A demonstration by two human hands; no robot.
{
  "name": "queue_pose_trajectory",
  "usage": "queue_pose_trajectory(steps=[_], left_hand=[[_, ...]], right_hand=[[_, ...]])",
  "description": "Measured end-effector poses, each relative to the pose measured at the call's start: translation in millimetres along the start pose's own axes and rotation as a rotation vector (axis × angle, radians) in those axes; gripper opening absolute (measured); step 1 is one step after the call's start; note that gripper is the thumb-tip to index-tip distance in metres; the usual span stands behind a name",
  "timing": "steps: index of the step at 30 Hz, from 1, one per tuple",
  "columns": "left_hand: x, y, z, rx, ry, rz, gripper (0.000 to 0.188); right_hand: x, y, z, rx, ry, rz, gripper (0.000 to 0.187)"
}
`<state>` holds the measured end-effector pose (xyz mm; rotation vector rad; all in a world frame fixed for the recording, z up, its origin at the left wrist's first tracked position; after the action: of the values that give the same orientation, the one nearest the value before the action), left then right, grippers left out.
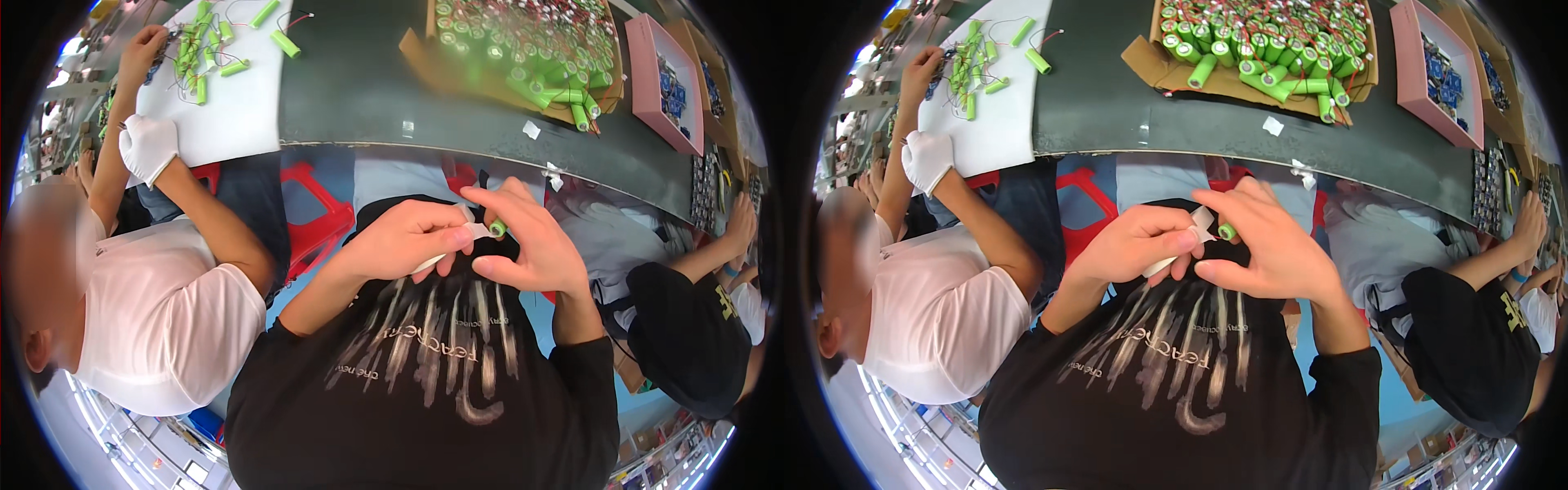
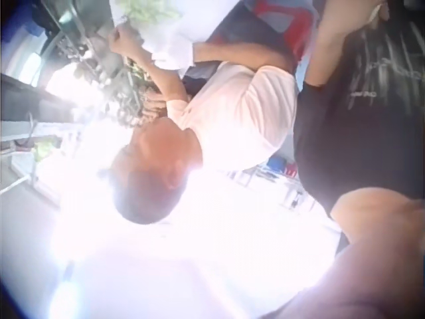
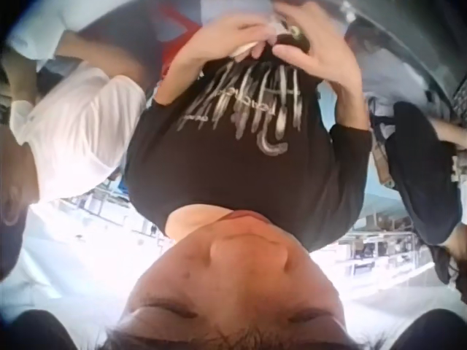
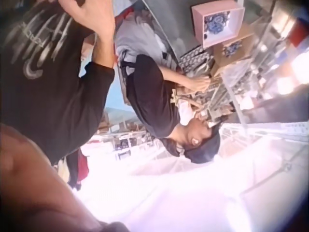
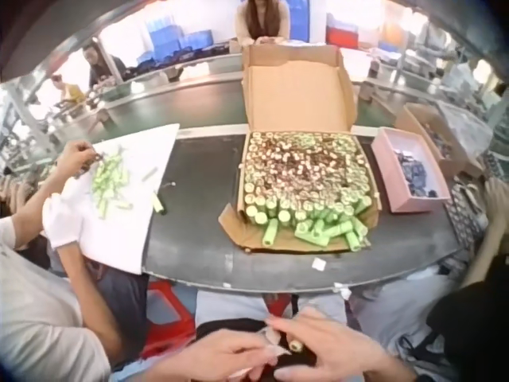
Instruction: Applying adhesive tape to small green batteries and wires as part of an assembly line process.
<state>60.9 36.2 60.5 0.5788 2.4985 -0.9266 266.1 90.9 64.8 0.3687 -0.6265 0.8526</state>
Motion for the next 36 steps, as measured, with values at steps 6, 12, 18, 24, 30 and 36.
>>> queue_pose_trajectory(steps=[6,12,18,24,30,36], left_hand=[[-5.7,7.0,1.8,0.069,0.099,-0.023,0.028],[-5.8,10.6,5.2,0.068,0.097,-0.033,0.028],[3.8,36.2,38.4,-0.189,0.964,-0.424,0.018],[27.0,29.8,44.5,-0.288,0.650,-0.511,0.016],[25.7,19.9,32.7,-0.258,0.505,-0.536,0.017],[10.7,27.1,40.6,-0.061,0.312,-0.377,0.019]], right_hand=[[-7.8,0.4,2.1,-0.007,-0.010,-0.090,0.051],[-27.4,-4.3,-8.1,-0.132,0.138,-0.165,0.026],[-17.3,-2.3,24.4,-0.066,0.119,-0.266,0.014],[-5.4,25.0,10.1,-0.087,0.952,-0.235,0.039],[-37.7,53.4,7.3,-0.134,1.263,-0.231,0.024],[-41.3,208.8,69.8,0.175,0.204,-0.642,0.061]])
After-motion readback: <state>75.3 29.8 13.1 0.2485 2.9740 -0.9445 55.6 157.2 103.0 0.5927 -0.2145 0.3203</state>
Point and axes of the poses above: each hand's wrist, its own y-axis towards the middle knuckle, its own x-axis out of the back of the hand, z = x × y, the point moved 1 cm from there along y, towards the middle knuckle, and after that the axes turned 14 degrees about -y, right-handed, at the moved point
